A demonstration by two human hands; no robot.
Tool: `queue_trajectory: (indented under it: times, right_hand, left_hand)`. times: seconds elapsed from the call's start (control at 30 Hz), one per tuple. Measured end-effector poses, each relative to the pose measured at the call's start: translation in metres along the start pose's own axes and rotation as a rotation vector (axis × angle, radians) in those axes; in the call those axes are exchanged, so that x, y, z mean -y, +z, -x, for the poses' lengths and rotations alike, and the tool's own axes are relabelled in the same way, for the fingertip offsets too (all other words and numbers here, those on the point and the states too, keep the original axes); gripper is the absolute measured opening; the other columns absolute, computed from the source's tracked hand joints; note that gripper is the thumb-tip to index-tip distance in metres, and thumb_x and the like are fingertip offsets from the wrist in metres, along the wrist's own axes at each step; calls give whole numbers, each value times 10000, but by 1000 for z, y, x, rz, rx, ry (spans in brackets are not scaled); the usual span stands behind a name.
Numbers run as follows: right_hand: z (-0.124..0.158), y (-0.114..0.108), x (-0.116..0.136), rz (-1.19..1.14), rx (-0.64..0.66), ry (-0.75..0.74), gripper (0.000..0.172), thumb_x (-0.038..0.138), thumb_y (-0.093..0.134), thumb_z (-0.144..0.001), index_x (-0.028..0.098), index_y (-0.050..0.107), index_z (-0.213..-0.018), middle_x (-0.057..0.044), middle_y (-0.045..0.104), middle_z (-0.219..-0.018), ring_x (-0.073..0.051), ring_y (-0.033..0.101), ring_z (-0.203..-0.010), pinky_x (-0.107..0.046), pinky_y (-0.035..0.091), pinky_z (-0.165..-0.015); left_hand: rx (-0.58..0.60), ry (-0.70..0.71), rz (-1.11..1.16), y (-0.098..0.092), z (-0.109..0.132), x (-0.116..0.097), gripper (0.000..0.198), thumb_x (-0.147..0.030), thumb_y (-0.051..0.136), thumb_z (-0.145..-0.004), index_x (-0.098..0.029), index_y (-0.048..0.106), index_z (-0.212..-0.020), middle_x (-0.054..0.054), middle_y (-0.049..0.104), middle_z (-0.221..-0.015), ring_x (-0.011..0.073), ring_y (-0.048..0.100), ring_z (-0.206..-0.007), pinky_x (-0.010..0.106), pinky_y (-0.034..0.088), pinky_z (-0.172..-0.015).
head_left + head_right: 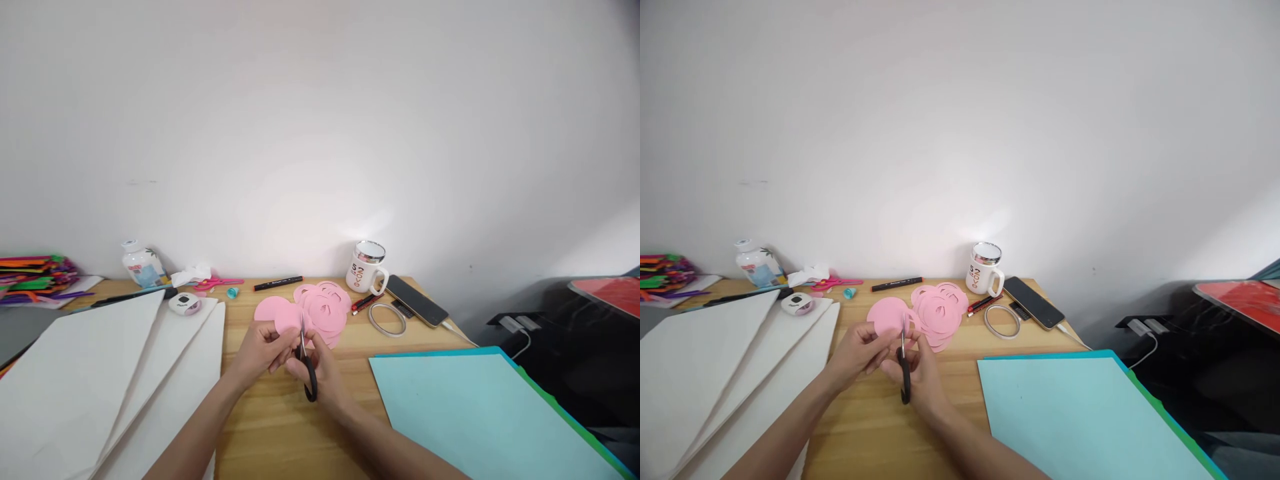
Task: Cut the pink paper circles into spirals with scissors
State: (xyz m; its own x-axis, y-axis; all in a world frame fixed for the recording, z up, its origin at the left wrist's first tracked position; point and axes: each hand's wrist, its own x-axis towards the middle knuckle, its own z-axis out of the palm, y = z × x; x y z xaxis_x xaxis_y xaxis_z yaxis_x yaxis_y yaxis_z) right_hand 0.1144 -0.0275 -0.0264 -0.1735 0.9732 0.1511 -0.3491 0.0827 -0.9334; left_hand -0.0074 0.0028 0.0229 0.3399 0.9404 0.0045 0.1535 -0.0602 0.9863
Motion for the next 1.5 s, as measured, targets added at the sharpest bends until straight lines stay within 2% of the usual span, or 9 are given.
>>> queue_trajectory:
  times: [0.2, 0.37, 0.57, 0.73, 0.9, 1.07, 1.27, 1.5]
  right_hand:
    - [1, 0, 2, 67, -27, 14, 449, 474, 686, -636, 221, 394, -866, 70, 471, -550, -84, 374, -434, -200, 253, -425]
    - [1, -2, -1, 65, -22, 26, 463, 477, 684, -636, 216, 398, -890, 72, 497, -521, -89, 414, -419, -203, 308, -416]
    - [2, -3, -3, 54, -12, 46, 490, 460, 677, -662, 208, 398, -976, 94, 485, -476, -90, 439, -387, -214, 361, -428]
    - [4, -1, 1, 16, 0, 37, 475, 469, 679, -658, 209, 405, -946, 83, 492, -505, -88, 435, -403, -220, 372, -438]
    - [4, 2, 6, 59, 11, 41, 474, 491, 682, -641, 219, 418, -927, 80, 480, -503, -104, 447, -422, -216, 351, -434]
    - [1, 3, 7, -42, 17, -34, 445, 426, 731, -608, 228, 436, -876, 44, 523, -653, -116, 488, -552, -237, 380, -551]
    - [0, 0, 1, -67, 17, -15, 430, 393, 723, -633, 212, 432, -892, 32, 509, -687, -112, 447, -584, -222, 323, -527]
    - [2, 0, 4, -68, 25, -16, 401, 417, 692, -661, 212, 406, -853, 39, 495, -659, -105, 417, -572, -224, 309, -532]
  left_hand:
    - [-23, 18, -9, 0, 0, 0, 439, -466, 558, -728, -152, 446, -442, -76, 390, -311, 28, 295, -276, 167, 204, -320]
    - [-69, 7, 4, -2, 0, 0, 464, -481, 575, -706, -156, 410, -418, -66, 407, -317, 29, 306, -274, 166, 198, -307]
    - [-98, 28, 19, -5, -1, 1, 424, -465, 560, -730, -149, 454, -468, -65, 423, -344, 32, 315, -293, 163, 237, -322]
    - [-75, 60, -26, -1, -1, 3, 394, -441, 544, -750, -143, 495, -497, -63, 433, -353, 33, 321, -298, 160, 230, -321]
    - [-111, 26, -15, 2, 0, 2, 373, -446, 543, -742, -135, 557, -539, -67, 414, -328, 39, 299, -285, 171, 206, -313]
    - [-50, 2, -25, 1, 1, 2, 395, -450, 562, -725, -143, 516, -481, -64, 409, -333, 39, 305, -289, 174, 193, -316]
    - [-42, 12, -22, 1, 1, 0, 407, -432, 560, -728, -148, 487, -446, -72, 371, -310, 35, 287, -293, 176, 185, -324]
    - [-24, 25, -29, 1, 1, -1, 393, -458, 563, -720, -140, 551, -488, -71, 379, -317, 41, 298, -304, 173, 191, -324]
